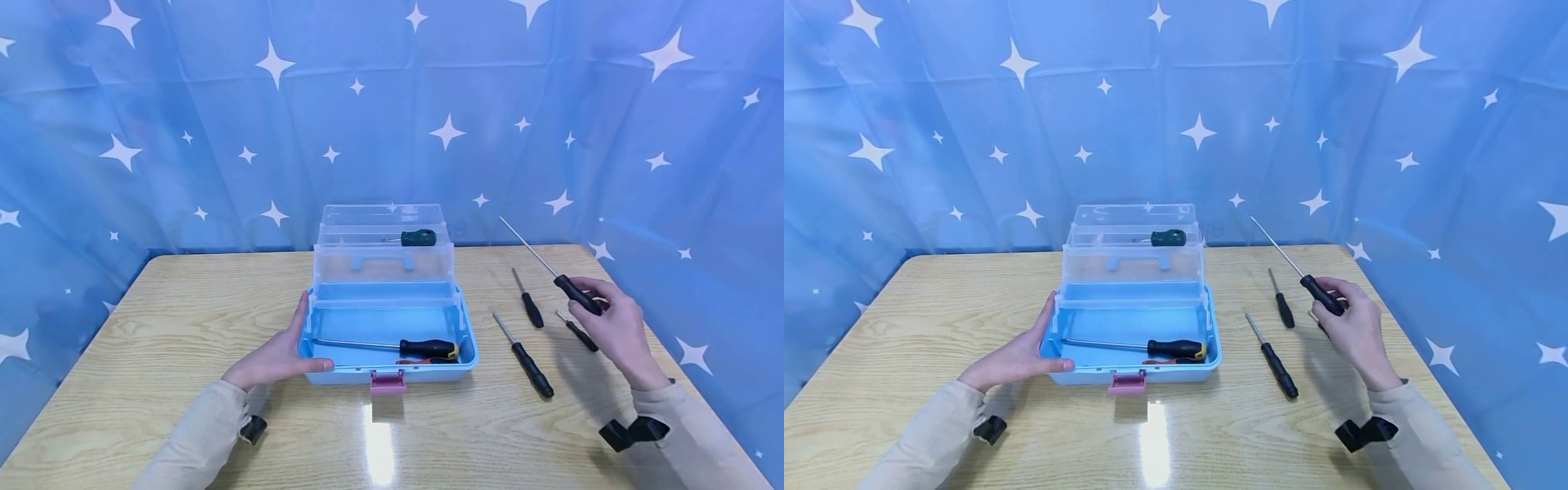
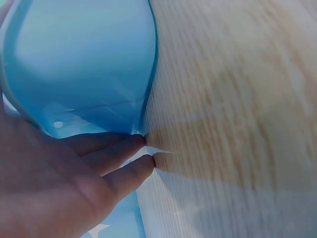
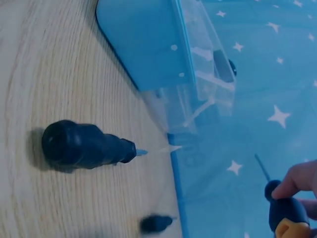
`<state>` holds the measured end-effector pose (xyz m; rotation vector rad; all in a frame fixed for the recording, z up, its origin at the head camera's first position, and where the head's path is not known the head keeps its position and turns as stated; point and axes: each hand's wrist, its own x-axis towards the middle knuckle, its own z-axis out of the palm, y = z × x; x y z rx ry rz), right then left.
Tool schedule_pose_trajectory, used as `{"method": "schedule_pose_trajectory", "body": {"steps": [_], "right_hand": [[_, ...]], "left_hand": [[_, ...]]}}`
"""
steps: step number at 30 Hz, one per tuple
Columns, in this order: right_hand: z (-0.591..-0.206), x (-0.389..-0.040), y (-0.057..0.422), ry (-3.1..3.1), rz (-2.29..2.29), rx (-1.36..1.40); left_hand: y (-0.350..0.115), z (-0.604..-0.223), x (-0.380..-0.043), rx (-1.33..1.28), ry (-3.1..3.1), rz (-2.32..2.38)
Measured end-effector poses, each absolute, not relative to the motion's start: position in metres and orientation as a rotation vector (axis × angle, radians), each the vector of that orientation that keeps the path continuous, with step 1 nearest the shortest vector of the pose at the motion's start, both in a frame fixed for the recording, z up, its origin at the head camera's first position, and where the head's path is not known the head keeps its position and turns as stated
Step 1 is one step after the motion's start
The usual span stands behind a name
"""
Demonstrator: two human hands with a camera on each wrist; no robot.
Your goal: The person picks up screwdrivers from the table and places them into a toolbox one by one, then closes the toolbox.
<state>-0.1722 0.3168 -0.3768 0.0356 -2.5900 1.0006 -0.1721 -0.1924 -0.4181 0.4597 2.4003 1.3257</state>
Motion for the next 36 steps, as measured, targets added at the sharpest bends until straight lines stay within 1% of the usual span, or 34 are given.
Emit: {"method": "schedule_pose_trajectory", "body": {"steps": [23, 36], "right_hand": [[-0.359, -0.17, 0.3, -2.613, 1.069, 0.146], [-0.357, -0.169, 0.292, -2.588, 1.067, 0.304]], "left_hand": [[-0.192, -0.419, -0.174, 0.448, 2.395, 1.314], [-0.193, -0.419, -0.173, 0.466, 2.387, 1.333]]}}
